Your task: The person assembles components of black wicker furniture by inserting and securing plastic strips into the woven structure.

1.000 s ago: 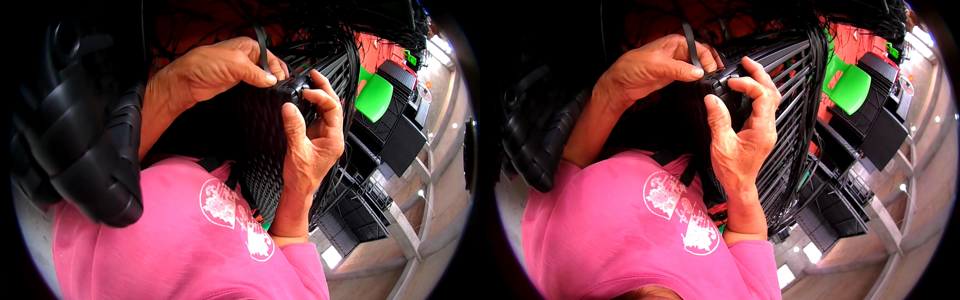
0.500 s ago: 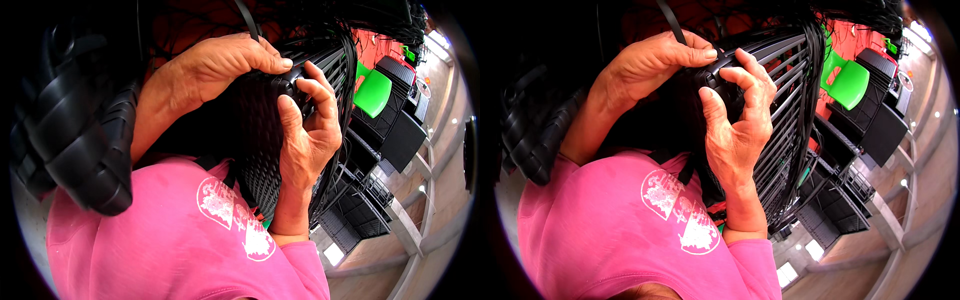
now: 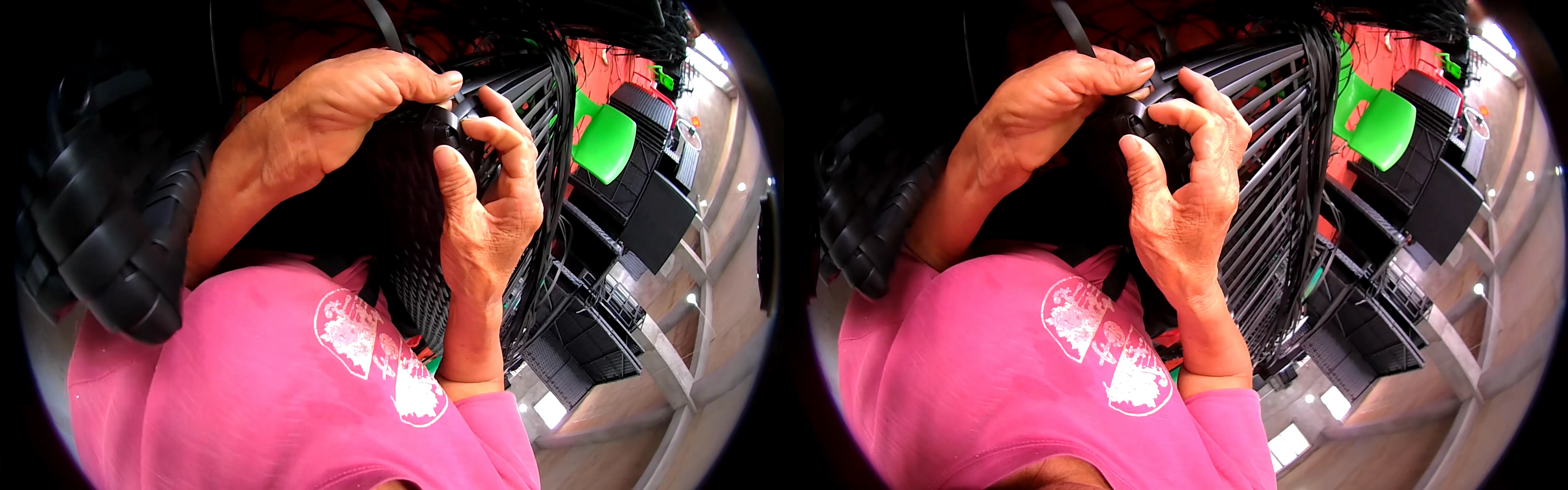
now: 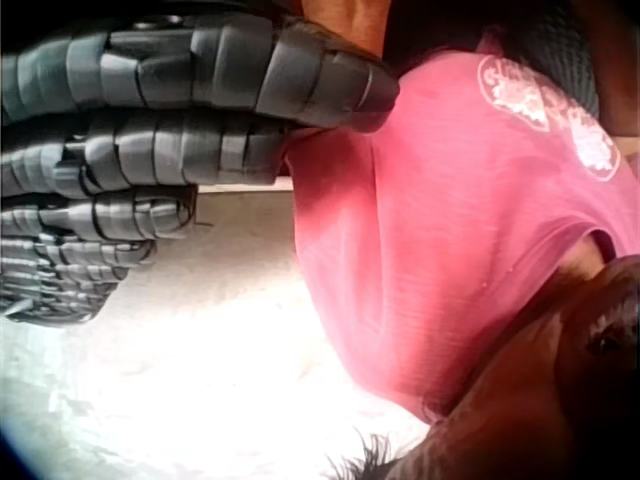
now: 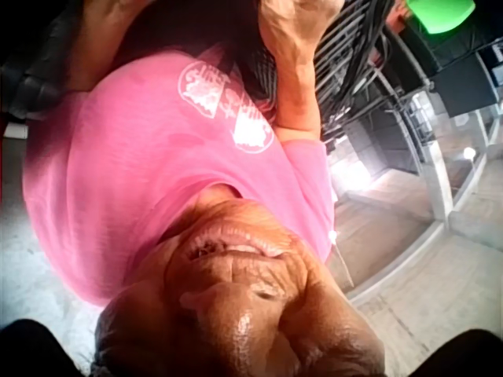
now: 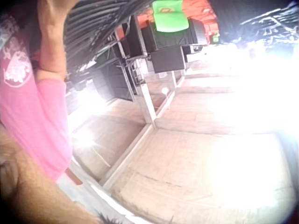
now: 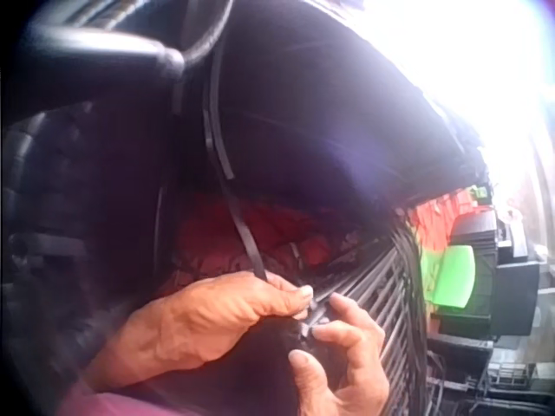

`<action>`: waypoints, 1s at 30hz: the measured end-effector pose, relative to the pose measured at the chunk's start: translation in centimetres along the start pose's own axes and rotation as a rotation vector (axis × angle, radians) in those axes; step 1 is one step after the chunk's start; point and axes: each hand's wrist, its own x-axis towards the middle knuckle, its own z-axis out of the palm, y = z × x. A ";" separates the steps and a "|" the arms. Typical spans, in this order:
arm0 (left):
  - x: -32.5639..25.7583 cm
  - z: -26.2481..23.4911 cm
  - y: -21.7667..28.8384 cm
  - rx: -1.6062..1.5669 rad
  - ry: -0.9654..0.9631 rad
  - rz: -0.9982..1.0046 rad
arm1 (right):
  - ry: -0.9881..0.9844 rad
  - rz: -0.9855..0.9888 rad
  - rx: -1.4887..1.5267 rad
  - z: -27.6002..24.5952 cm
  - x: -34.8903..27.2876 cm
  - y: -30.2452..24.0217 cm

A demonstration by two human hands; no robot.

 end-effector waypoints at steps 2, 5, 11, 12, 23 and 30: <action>0.1 -0.2 -0.1 0.031 -0.007 0.007 | -0.011 -0.008 0.000 0.0 -0.1 -0.2; 0.3 -1.5 -1.0 -0.019 -0.131 0.051 | -0.016 0.011 0.019 0.0 -0.2 -0.3; -1.0 -1.2 -2.5 0.608 0.110 0.489 | -0.027 -0.010 0.023 0.0 -0.2 -0.1; -1.1 -1.6 -2.9 0.773 0.195 0.611 | -0.029 -0.012 0.036 0.0 -0.2 -0.1; -1.5 -2.6 -6.0 0.461 0.280 0.484 | 0.010 0.096 0.184 -0.1 -1.1 0.0; -1.5 -3.8 -5.7 0.098 0.011 0.480 | 0.003 0.070 0.096 -0.3 -1.2 -0.5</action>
